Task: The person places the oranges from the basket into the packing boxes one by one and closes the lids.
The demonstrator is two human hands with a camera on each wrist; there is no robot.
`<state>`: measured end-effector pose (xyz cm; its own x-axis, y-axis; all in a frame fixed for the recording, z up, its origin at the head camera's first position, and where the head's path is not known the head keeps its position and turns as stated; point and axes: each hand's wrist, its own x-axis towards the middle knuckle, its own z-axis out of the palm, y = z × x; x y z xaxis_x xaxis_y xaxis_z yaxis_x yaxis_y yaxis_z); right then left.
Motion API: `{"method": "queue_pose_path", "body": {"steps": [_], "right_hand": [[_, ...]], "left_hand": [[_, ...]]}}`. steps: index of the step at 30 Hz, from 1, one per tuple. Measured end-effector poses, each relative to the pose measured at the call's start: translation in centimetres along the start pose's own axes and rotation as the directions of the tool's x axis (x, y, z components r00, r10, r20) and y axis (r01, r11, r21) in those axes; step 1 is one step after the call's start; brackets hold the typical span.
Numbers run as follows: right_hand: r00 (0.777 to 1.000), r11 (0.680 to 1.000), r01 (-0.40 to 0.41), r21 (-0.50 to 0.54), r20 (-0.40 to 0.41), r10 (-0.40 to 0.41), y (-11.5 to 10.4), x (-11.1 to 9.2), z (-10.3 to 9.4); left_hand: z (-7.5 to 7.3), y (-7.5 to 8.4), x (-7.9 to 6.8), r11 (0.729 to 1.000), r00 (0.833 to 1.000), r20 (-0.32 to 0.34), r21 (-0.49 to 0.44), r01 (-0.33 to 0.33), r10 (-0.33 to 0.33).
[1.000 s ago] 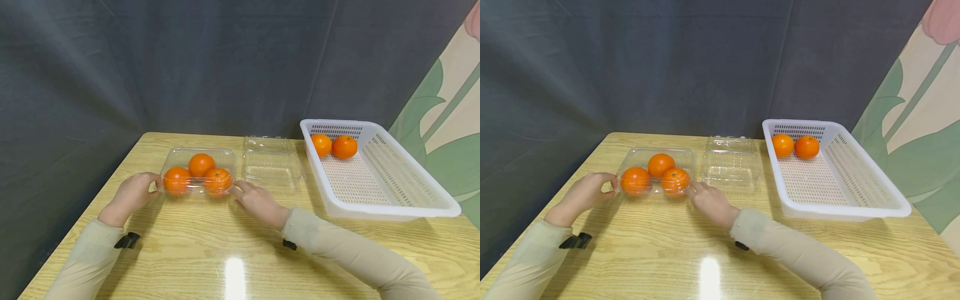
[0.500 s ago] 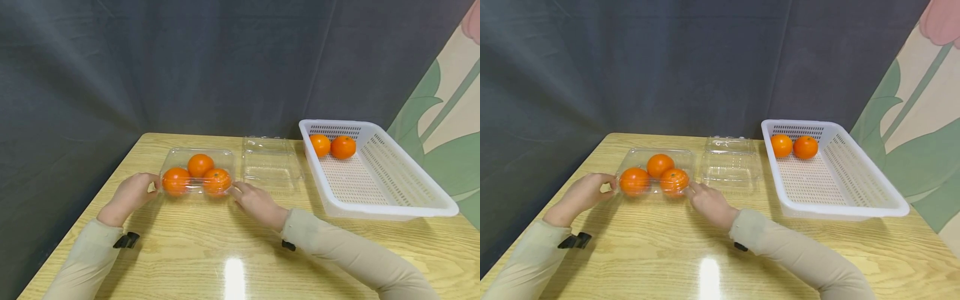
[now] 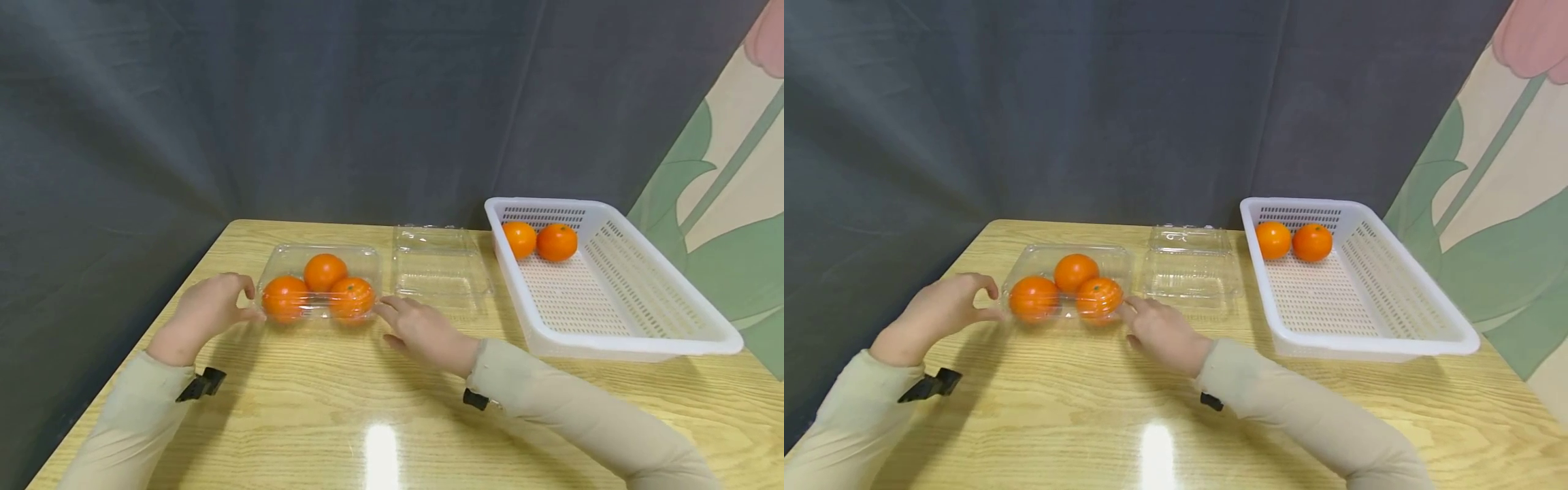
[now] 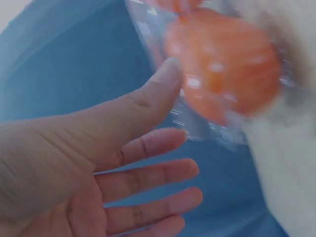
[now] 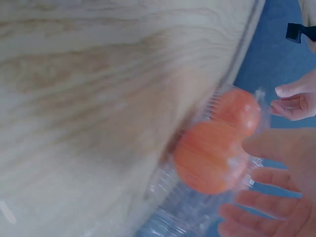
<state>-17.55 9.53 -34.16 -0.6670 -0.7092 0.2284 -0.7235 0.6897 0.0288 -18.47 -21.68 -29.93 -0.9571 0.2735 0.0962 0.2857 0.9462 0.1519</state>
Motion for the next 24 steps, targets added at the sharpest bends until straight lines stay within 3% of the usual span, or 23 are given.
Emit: {"method": "queue_pose_path", "body": {"steps": [4,9,12,17,24], "right_hand": [[0.999,0.999,0.037,0.005,-0.024,-0.036,0.3,-0.4,-1.3],[0.993,0.996,0.092,0.014,-0.073,-0.091,0.8,-1.3,-3.3],[0.990,0.996,0.091,-0.003,-0.111,-0.091,1.1,-2.0,-4.7],[0.985,0.998,0.065,-0.016,-0.160,-0.067,2.0,-2.9,-7.1],[0.980,0.999,-0.044,-0.023,-0.196,0.039,4.2,-3.9,-9.8]], "left_hand": [[-1.1,2.0,0.1,0.999,0.998,-0.053,0.007,-0.031,0.032],[-1.7,5.3,1.0,0.991,0.989,-0.073,0.007,-0.131,0.131],[-1.6,7.0,1.8,0.978,0.974,-0.095,-0.006,-0.207,0.206],[-1.3,9.5,3.0,0.947,0.943,-0.099,-0.026,-0.321,0.317],[-0.1,12.7,5.0,0.914,0.912,-0.058,0.033,-0.405,0.407]]}}
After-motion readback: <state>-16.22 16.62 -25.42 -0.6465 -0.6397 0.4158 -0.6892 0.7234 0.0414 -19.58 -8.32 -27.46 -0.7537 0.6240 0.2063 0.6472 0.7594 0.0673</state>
